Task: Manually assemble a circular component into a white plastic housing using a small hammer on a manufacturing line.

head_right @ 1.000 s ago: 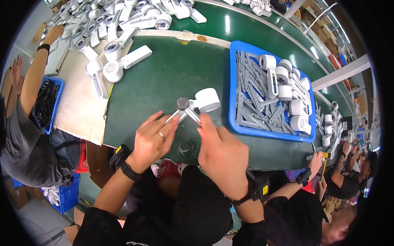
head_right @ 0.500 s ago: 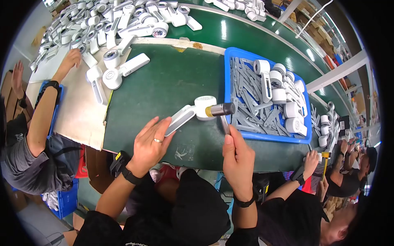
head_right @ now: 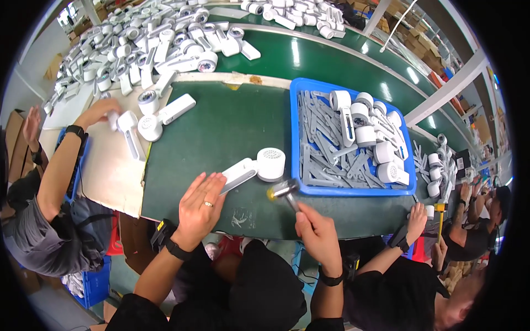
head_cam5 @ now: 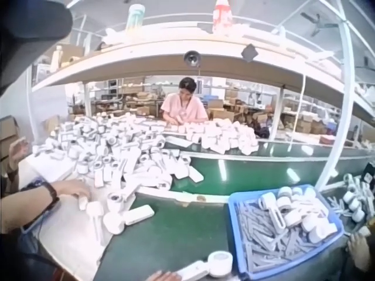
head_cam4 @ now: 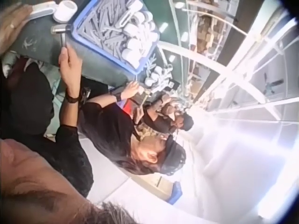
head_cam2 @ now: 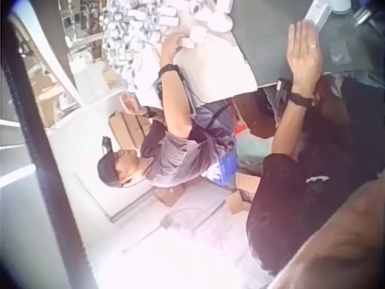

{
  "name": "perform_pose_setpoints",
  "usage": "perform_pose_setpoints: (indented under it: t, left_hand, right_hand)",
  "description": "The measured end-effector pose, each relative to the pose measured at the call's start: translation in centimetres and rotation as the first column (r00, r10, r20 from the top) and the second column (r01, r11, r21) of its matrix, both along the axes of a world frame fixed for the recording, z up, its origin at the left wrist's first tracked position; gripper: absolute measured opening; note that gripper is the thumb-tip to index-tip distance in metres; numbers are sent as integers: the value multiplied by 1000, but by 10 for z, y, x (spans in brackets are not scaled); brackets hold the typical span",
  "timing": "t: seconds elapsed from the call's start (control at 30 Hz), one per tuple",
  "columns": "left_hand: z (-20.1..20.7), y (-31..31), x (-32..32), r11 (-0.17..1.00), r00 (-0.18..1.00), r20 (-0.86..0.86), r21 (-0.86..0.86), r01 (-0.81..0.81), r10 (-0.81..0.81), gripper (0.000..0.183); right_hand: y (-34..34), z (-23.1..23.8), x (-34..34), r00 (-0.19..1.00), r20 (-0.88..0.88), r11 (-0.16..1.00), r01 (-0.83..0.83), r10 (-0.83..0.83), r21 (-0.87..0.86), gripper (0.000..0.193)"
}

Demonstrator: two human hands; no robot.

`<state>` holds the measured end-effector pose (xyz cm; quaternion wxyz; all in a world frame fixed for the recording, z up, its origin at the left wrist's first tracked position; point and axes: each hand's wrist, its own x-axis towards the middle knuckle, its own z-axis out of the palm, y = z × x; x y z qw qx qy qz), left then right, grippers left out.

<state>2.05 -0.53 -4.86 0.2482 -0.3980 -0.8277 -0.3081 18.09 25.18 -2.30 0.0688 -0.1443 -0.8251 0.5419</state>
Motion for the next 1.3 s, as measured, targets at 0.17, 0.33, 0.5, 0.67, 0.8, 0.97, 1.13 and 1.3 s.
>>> perform_pose_setpoints:
  t: [0.17,0.33,0.5,0.67,0.8,0.97,1.13,1.3]
  left_hand:
    - [16,-5,-16,992,979,182,68,-107,93,35]
    - [70,1,-97,965,958,118,-43,-258,261,34]
    - [102,16,-254,890,858,246,-56,-453,452,51]
    - [98,30,-372,758,753,111,-183,-625,648,58]
    - [73,58,-414,723,699,183,-160,-673,691,50]
    - [50,82,-435,724,711,142,-162,-670,689,52]
    - [49,56,-459,744,757,20,-207,-636,653,80]
    - [92,125,-342,940,975,93,-298,-167,203,59]
  right_hand:
    - [5,-3,-12,971,73,974,-227,227,-14,33]
    - [11,-3,-9,982,119,972,-120,146,-201,33]
    - [10,-7,-11,985,62,970,-149,163,-194,32]
    - [10,-4,-9,986,17,964,-161,168,-214,29]
    - [14,-4,-13,981,2,968,-193,196,-159,28]
    - [21,-7,-8,982,9,970,-184,188,-161,28]
    - [21,-1,-15,983,-47,977,-182,177,-114,27]
    - [20,-3,-10,977,-51,964,-212,207,-162,29]
